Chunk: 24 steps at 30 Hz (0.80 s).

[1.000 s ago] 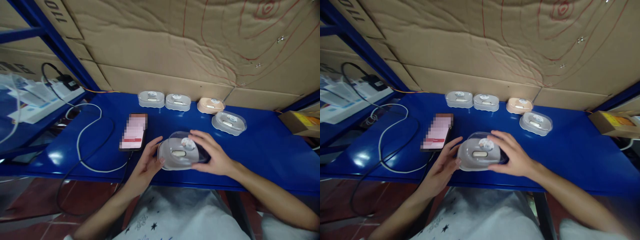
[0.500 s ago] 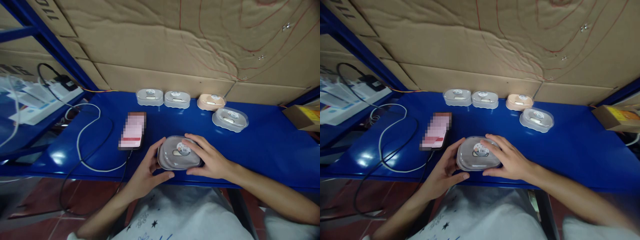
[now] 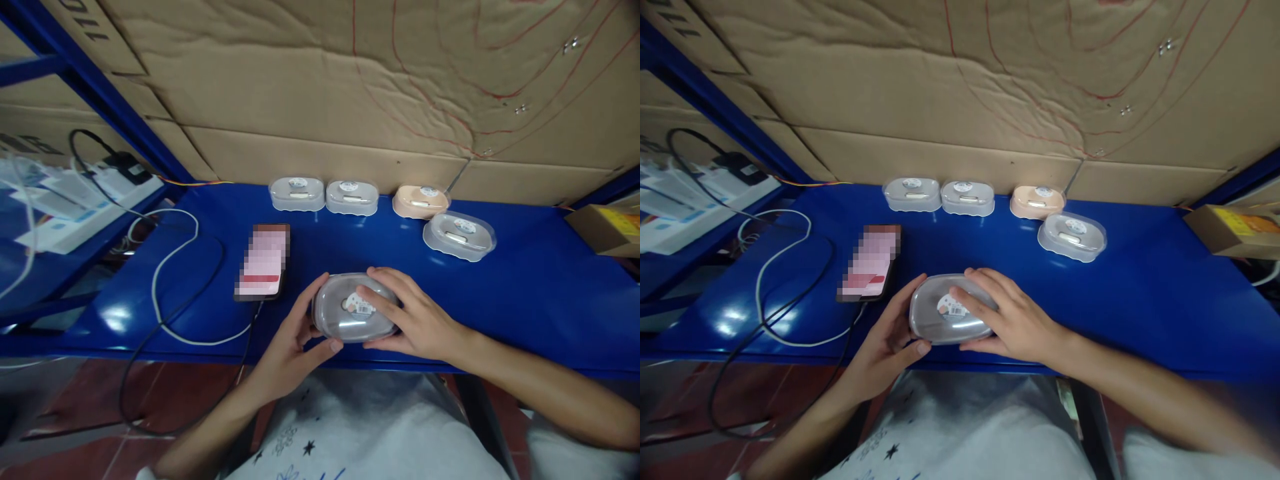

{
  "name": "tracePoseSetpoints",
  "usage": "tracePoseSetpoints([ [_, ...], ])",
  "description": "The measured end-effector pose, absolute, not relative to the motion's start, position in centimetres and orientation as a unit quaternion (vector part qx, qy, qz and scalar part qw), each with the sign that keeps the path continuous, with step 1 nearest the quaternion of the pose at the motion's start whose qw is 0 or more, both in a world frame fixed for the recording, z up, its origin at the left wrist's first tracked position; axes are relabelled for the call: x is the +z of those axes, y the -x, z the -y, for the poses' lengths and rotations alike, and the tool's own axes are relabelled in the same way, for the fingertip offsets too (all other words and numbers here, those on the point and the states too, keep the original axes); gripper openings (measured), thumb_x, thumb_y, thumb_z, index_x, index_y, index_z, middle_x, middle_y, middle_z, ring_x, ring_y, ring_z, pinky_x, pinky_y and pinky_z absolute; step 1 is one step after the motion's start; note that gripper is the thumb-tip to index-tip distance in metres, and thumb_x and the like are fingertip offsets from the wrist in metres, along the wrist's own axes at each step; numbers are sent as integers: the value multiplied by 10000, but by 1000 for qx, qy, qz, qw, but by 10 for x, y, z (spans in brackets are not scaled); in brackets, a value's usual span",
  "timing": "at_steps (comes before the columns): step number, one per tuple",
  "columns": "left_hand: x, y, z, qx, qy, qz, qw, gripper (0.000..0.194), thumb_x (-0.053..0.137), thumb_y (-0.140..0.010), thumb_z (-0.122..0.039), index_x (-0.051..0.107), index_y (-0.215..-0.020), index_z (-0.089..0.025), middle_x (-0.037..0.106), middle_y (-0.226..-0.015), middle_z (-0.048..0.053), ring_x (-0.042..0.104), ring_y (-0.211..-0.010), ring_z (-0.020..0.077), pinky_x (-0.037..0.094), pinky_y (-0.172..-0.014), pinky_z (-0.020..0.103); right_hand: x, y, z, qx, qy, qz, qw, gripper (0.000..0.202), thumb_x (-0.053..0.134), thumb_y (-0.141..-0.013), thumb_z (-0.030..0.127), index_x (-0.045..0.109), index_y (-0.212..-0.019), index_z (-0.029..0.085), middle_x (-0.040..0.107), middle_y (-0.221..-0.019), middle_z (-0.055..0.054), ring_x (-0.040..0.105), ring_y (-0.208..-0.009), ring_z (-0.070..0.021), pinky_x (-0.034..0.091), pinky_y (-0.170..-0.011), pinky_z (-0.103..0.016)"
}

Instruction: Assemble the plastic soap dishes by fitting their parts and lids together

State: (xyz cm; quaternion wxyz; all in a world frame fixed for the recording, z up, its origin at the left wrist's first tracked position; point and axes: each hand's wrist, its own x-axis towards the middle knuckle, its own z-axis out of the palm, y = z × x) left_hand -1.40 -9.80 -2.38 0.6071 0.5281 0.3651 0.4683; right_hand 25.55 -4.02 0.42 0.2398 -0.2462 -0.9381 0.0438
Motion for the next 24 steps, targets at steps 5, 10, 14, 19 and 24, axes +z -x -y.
tracePoseSetpoints([
  [5, -23, 14, 97, 473, -509, -363, 621, 779, 787, -954, -251, 413, -1612, -433, 483, -1659, 56, 621, -1363, 294, 571, -1104, 407, 0, -255, 38, 37, 240, 940, 239, 953, 717, -974, 521, 196, -1720, 236, 440, -1609, -225, 415, -1519, -409, 468, -1200, -615],
  [10, -26, 15, 93, 480, -498, -360, 626, 723, 786, -958, -293, 453, -1589, -415, 511, -1634, 57, 601, -1372, 284, 489, -1173, 419, -4, -257, 33, 130, 247, 935, 217, 974, 702, -960, 591, 174, -1719, 282, 333, -1682, -208, 349, -1569, -400, 455, -1217, -617],
  [14, -27, 17, 95, 478, -498, -368, 623, 756, 813, -931, -286, 454, -1587, -393, 524, -1613, 74, 606, -1356, 295, 506, -1147, 428, -7, -261, 30, 212, 254, 920, 212, 1068, 754, -923, 593, 105, -1721, 309, 247, -1730, -195, 299, -1611, -380, 438, -1245, -582],
  [19, -25, 17, 98, 474, -513, -373, 611, 776, 830, -915, -274, 454, -1574, -437, 528, -1590, 45, 605, -1344, 274, 522, -1115, 379, -7, -264, 29, 252, 276, 901, 219, 1169, 841, -863, 547, 85, -1718, 289, 317, -1700, -202, 348, -1590, -394, 434, -1252, -584],
  [24, -27, 17, 98, 441, -532, -375, 619, 779, 803, -943, -289, 415, -1591, -479, 490, -1616, 25, 544, -1419, 286, 466, -1194, 432, 2, -267, 31, 233, 283, 907, 205, 1074, 834, -864, 499, 185, -1690, 274, 389, -1646, -195, 440, -1533, -389, 478, -1224, -560],
])
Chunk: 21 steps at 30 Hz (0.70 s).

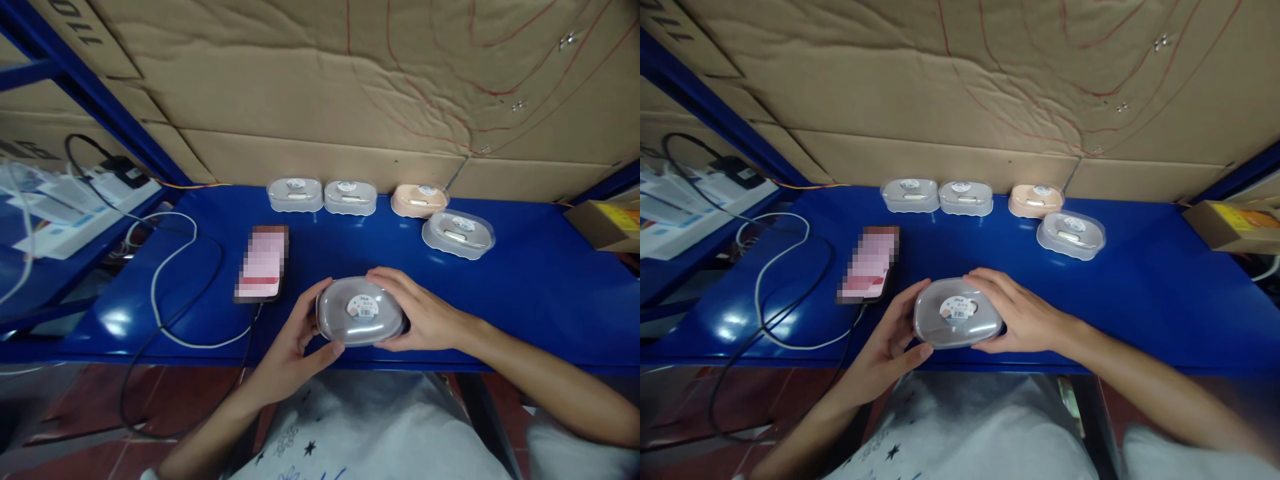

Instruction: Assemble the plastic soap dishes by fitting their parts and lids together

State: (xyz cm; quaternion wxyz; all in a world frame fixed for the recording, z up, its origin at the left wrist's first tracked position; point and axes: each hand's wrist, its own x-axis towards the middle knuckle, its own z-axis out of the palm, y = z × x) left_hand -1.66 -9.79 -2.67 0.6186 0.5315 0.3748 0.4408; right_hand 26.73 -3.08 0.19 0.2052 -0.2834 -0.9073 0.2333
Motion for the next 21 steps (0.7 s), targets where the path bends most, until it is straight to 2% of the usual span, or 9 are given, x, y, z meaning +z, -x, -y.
tracePoseSetpoints([
  [5, -25, 14, 96, 442, -536, -360, 623, 726, 730, -1002, -313, 377, -1616, -473, 404, -1695, 34, 480, -1489, 318, 433, -1236, 501, 6, -274, 27, 211, 302, 912, 182, 1066, 839, -843, 496, 208, -1671, 268, 419, -1621, -205, 487, -1495, -387, 511, -1188, -559],
  [8, -23, 12, 95, 448, -547, -361, 608, 684, 681, -1034, -317, 369, -1624, -472, 303, -1753, 19, 410, -1541, 325, 420, -1253, 516, 7, -282, 21, 195, 333, 908, 164, 1050, 836, -842, 501, 225, -1663, 270, 422, -1621, -207, 484, -1497, -390, 504, -1189, -571],
  [11, -22, 12, 95, 444, -565, -360, 596, 660, 667, -1043, -309, 386, -1613, -487, 268, -1765, 2, 378, -1563, 323, 409, -1267, 519, 10, -290, 16, 182, 361, 900, 162, 1049, 839, -837, 511, 230, -1661, 288, 425, -1620, -193, 483, -1500, -385, 493, -1198, -573],
  [15, -25, 14, 95, 438, -585, -351, 586, 612, 656, -1049, -303, 430, -1588, -484, 239, -1773, 5, 390, -1556, 330, 445, -1241, 507, 16, -300, 11, 154, 380, 895, 174, 1032, 830, -843, 533, 241, -1660, 306, 429, -1627, -171, 465, -1514, -387, 466, -1220, -586],
  [21, -23, 16, 95, 426, -606, -351, 573, 535, 648, -1051, -303, 503, -1545, -448, 273, -1747, 25, 448, -1508, 318, 471, -1214, 488, 23, -318, -3, 90, 425, 880, 191, 998, 786, -879, 587, 240, -1662, 293, 451, -1618, -177, 470, -1502, -417, 417, -1230, -657],
])
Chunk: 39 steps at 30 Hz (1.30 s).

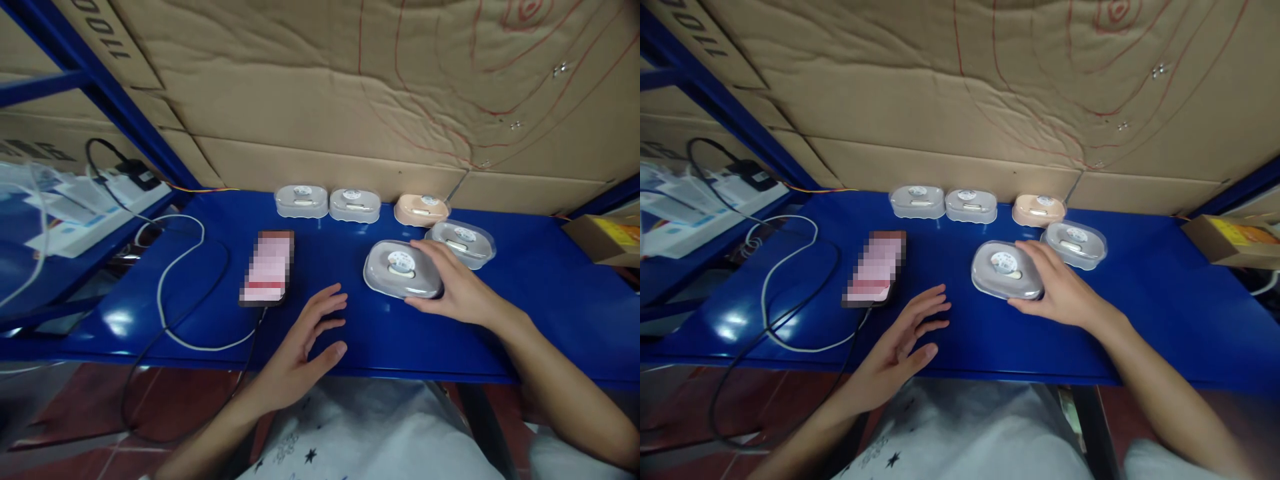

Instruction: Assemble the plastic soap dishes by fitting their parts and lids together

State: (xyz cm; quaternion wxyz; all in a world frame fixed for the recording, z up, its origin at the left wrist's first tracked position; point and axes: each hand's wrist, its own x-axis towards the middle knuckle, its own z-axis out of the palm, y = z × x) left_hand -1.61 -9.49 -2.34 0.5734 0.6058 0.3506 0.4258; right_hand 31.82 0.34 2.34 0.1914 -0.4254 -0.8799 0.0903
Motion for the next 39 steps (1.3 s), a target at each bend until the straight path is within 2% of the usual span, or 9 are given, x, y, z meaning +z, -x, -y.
tracePoseSetpoints([
  [8, -22, 17, 97, 410, -610, -367, 570, 473, 666, -1038, -346, 571, -1489, -454, 343, -1710, 25, 511, -1451, 314, 466, -1206, 495, 13, -334, -26, 97, 475, 864, 138, 978, 695, -916, 687, 238, -1688, 296, 415, -1683, -172, 468, -1512, -431, 449, -1201, -661],
  [14, -20, 18, 97, 399, -631, -362, 558, 435, 663, -1041, -350, 594, -1456, -459, 369, -1685, 18, 483, -1476, 300, 448, -1210, 481, 32, -329, -42, 64, 448, 887, 96, 1117, 690, -878, 758, 163, -1724, 254, 238, -1773, -184, 241, -1620, -466, 319, -1260, -707],
  [16, -20, 18, 97, 401, -633, -359, 556, 424, 658, -1043, -349, 598, -1452, -447, 380, -1675, 27, 491, -1466, 298, 451, -1204, 481, 46, -313, -55, 51, 418, 902, 93, 1045, 642, -917, 754, 203, -1718, 249, 232, -1778, -167, 229, -1630, -445, 294, -1280, -685],
  [19, -21, 17, 96, 400, -637, -358, 553, 412, 655, -1046, -349, 605, -1444, -442, 391, -1664, 32, 491, -1463, 295, 451, -1199, 475, 59, -278, -89, 36, 389, 916, 88, 835, 522, -1027, 657, 287, -1694, 213, 301, -1753, -180, 296, -1613, -419, 298, -1283, -654],
  [21, -22, 17, 96, 402, -637, -358, 552, 413, 652, -1048, -346, 602, -1447, -441, 394, -1662, 36, 497, -1458, 293, 453, -1196, 472, 60, -255, -119, 26, 395, 917, 54, 815, 540, -1034, 595, 288, -1686, 178, 307, -1743, -211, 318, -1599, -429, 307, -1270, -649],
  [26, -19, 18, 96, 402, -637, -360, 551, 397, 663, -1038, -342, 625, -1429, -400, 421, -1648, 60, 503, -1451, 303, 462, -1191, 481, 51, -222, -179, 28, 438, 898, 19, 947, 774, -887, 508, 323, -1654, 186, 411, -1667, -239, 398, -1531, -483, 329, -1229, -673],
  [30, -17, 18, 96, 395, -644, -363, 545, 385, 666, -1033, -342, 632, -1413, -389, 432, -1643, 63, 487, -1465, 308, 466, -1186, 484, 42, -218, -182, 42, 465, 884, 24, 1028, 856, -791, 552, 357, -1625, 216, 464, -1577, -241, 489, -1428, -530, 364, -1177, -695],
  [35, -16, 18, 96, 396, -644, -366, 542, 381, 661, -1036, -350, 630, -1415, -383, 438, -1638, 74, 524, -1428, 310, 479, -1172, 499, 35, -217, -166, 96, 478, 872, 40, 957, 830, -820, 515, 348, -1597, 235, 437, -1555, -217, 662, -1254, -407, 533, -1061, -546],
  [39, -17, 18, 97, 398, -640, -363, 547, 396, 666, -1035, -341, 626, -1424, -403, 426, -1648, 60, 525, -1430, 313, 478, -1177, 500, 42, -214, -167, 129, 492, 859, 62, 898, 823, -818, 557, 407, -1539, 218, 535, -1472, -206, 643, -1287, -401, 540, -1065, -538],
])
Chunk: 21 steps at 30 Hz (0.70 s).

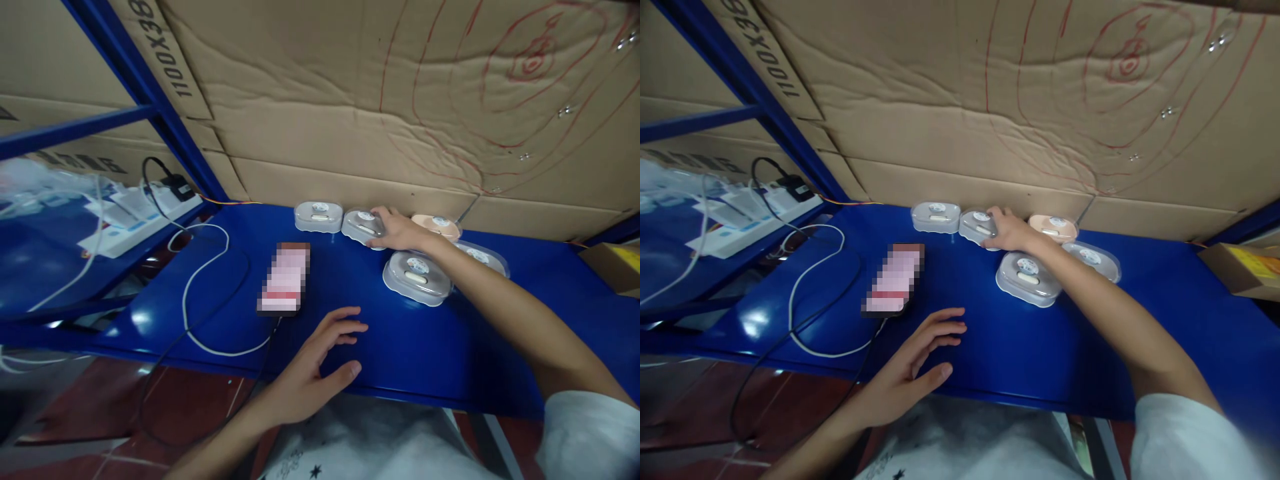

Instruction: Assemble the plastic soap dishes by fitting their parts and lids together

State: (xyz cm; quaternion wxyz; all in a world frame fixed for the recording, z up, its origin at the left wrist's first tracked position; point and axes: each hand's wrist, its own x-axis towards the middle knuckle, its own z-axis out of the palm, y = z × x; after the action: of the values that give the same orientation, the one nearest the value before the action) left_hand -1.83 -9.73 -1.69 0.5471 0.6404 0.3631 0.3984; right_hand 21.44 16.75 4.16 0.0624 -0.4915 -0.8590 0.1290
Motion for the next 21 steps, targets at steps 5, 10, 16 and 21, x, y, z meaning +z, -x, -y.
tracePoseSetpoints([
  [5, -25, 15, 97, 444, -581, -358, 581, 640, 671, -1039, -340, 385, -1590, -494, 385, -1682, 58, 515, -1450, 311, 479, -1179, 514, 64, -217, -145, 169, 458, 869, 86, 841, 804, -817, 623, 469, -1478, 224, 592, -1460, -169, 621, -1328, -369, 514, -1124, -512],
  [10, -33, 10, 90, 541, -495, -338, 590, 1011, 773, -967, -412, 48, -1651, -575, 278, -1753, 70, 517, -1485, 344, 466, -1191, 572, 76, -228, -64, 249, 340, 898, 124, 819, 821, -823, 607, 464, -1493, 300, 604, -1459, -102, 659, -1272, -337, 567, -1063, -498],
  [16, -28, 12, 87, 538, -459, -367, 604, 970, 893, -850, -394, 320, -1631, -433, 517, -1614, 94, 522, -1480, 353, 436, -1224, 542, 48, -250, 4, 299, 275, 904, 131, 905, 839, -859, 535, 350, -1593, 328, 494, -1587, -114, 532, -1456, -329, 509, -1190, -507],
  [21, -28, 13, 90, 499, -476, -372, 621, 889, 932, -800, -297, 463, -1547, -413, 574, -1577, 76, 619, -1372, 338, 472, -1190, 532, 28, -275, 4, 344, 259, 892, 141, 916, 734, -932, 630, 281, -1662, 313, 398, -1702, -117, 427, -1560, -331, 457, -1245, -526],
])
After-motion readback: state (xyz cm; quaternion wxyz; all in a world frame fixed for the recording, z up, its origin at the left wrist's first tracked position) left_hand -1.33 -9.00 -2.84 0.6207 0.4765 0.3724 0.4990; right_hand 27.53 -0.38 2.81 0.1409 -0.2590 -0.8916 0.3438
